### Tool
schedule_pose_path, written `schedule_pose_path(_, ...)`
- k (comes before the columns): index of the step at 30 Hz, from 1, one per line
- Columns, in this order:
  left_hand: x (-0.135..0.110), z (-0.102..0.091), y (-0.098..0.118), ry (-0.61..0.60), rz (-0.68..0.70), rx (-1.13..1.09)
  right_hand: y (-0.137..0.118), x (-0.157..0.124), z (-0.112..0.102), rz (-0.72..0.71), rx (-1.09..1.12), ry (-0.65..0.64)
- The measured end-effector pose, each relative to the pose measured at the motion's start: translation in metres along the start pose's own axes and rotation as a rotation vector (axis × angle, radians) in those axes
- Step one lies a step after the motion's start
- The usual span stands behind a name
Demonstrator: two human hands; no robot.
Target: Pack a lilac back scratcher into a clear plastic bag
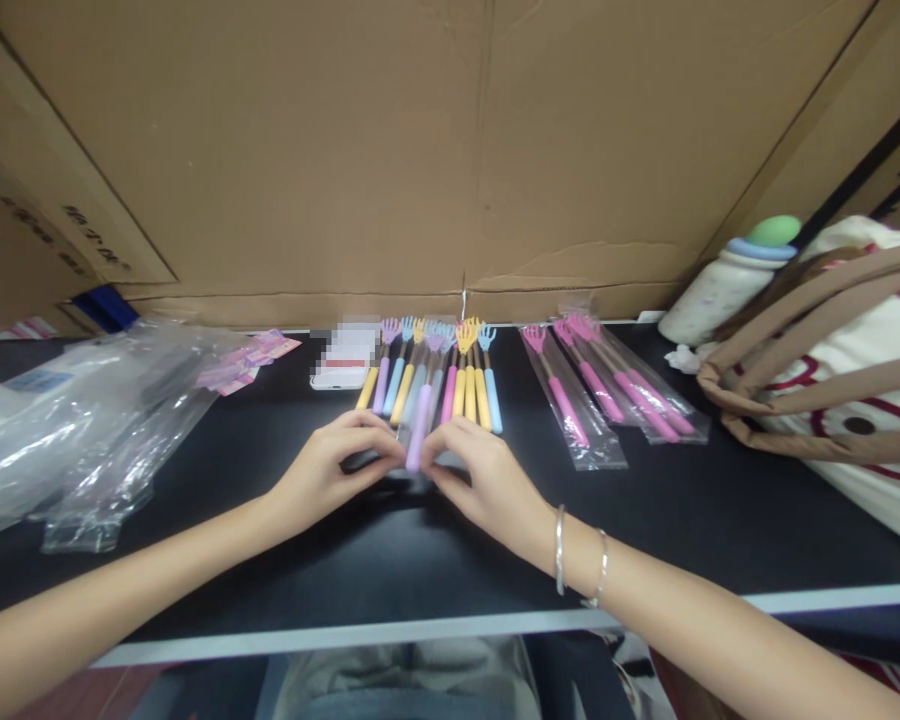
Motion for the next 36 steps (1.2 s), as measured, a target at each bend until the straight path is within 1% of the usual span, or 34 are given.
schedule_pose_path(3,0.001,0.001,0.001,-0.018,-0.100,-0.048,0.002,0.000,0.003,0.075,0.057,0.001)
schedule_pose_path(7,0.002,0.002,0.002,-0.030,-0.270,-0.102,0.005,0.001,0.008,0.217,0.203,-0.052)
schedule_pose_path(13,0.002,0.005,0.001,0.043,-0.404,-0.227,0.011,0.002,0.011,0.370,0.322,-0.031)
schedule_pose_path(16,0.002,0.005,0.001,0.088,-0.426,-0.261,0.015,0.002,0.012,0.421,0.360,0.005)
schedule_pose_path(20,0.001,0.003,0.002,0.153,-0.391,-0.200,0.017,0.003,0.012,0.522,0.444,-0.001)
schedule_pose_path(23,0.001,0.002,0.002,0.134,-0.387,-0.152,0.015,0.005,0.011,0.595,0.491,-0.025)
schedule_pose_path(26,0.002,0.002,0.005,0.107,-0.397,-0.156,0.011,0.005,0.011,0.685,0.531,-0.026)
schedule_pose_path(30,0.002,0.005,0.008,0.072,-0.417,-0.241,0.007,0.005,0.010,0.791,0.591,-0.006)
schedule_pose_path(32,0.001,0.006,0.008,0.066,-0.452,-0.303,0.006,0.005,0.011,0.813,0.610,-0.009)
schedule_pose_path(36,0.001,0.009,0.005,0.108,-0.518,-0.406,0.006,0.006,0.013,0.825,0.617,-0.035)
Point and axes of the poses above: each hand's wrist, its own x-axis towards the middle knuckle, its own z-axis out of the palm, y = z × x, the point moved 1 cm from there along x, towards the middle knuckle, and after that the axes turned 10 degrees about y, right-handed, at the moved point
